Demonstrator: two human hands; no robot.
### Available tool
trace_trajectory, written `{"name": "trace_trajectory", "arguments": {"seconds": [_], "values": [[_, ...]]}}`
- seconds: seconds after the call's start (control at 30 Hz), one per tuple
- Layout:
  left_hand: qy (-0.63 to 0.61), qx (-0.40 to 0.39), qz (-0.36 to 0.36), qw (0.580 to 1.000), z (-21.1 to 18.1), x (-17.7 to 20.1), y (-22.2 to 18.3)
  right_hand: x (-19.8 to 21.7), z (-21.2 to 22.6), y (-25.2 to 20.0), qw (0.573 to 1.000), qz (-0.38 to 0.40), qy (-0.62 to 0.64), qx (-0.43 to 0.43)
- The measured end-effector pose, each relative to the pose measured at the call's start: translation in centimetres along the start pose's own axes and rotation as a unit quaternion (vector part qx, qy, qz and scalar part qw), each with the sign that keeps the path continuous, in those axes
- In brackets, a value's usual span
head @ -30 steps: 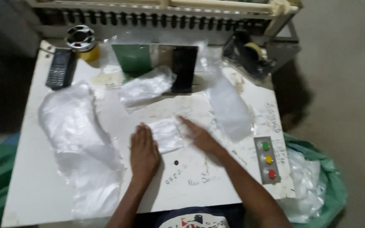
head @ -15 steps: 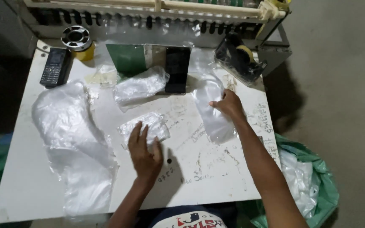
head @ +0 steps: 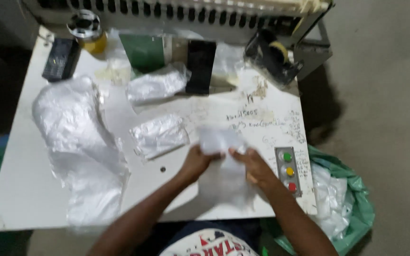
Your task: Handling and organizing small plastic bags on a workbench in a factory setting.
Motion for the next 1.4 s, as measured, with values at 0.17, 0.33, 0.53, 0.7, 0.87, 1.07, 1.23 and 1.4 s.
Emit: {"name": "trace_trajectory", "arguments": {"seconds": [0.17,0.33,0.53,0.7,0.87,1.07,1.23,1.4], "values": [[0.086,-0.674,-0.015,0.733,-12.2,0.3,-7.0,-1.9,10.7,-6.7,0.91,0.073,-0.157,0.378],[0.232,-0.716,0.026,0.658,-6.4,1.4,-3.8,-2.6,4.8,-1.2,0.718,0.181,-0.198,0.642],[0.178,-0.39,0.073,0.9,-2.8,4.8,1.3,0.9,1.2,3.2,0.852,0.009,-0.143,0.503],[0.15,-0.183,0.016,0.972,-4.0,5.8,0.6,-1.7,3.9,-3.7,0.6,-0.054,-0.279,0.748],[0.118,-0.184,0.008,0.976,-4.7,5.3,1.2,-6.7,2.3,-1.6,0.48,0.025,-0.393,0.784],[-0.089,-0.062,-0.111,0.988,-2.4,7.4,-3.2,-5.1,3.2,0.6,0.937,-0.05,-0.124,0.323],[-0.285,-0.029,-0.051,0.957,2.2,4.7,-0.6,-3.7,-0.7,0.7,0.923,-0.061,-0.077,0.371],[-0.264,-0.161,0.008,0.951,-0.4,6.4,-4.2,-2.7,-4.8,1.6,0.931,-0.094,-0.115,0.334]]}}
Point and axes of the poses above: each hand's wrist, its own y-axis towards the middle knuckle, its own x-axis out of the back of the hand, z = x × y, the point moved 9 cm from there along y, towards the middle knuckle, and after that the axes turned 14 degrees about -z, right-handed, at the moved point
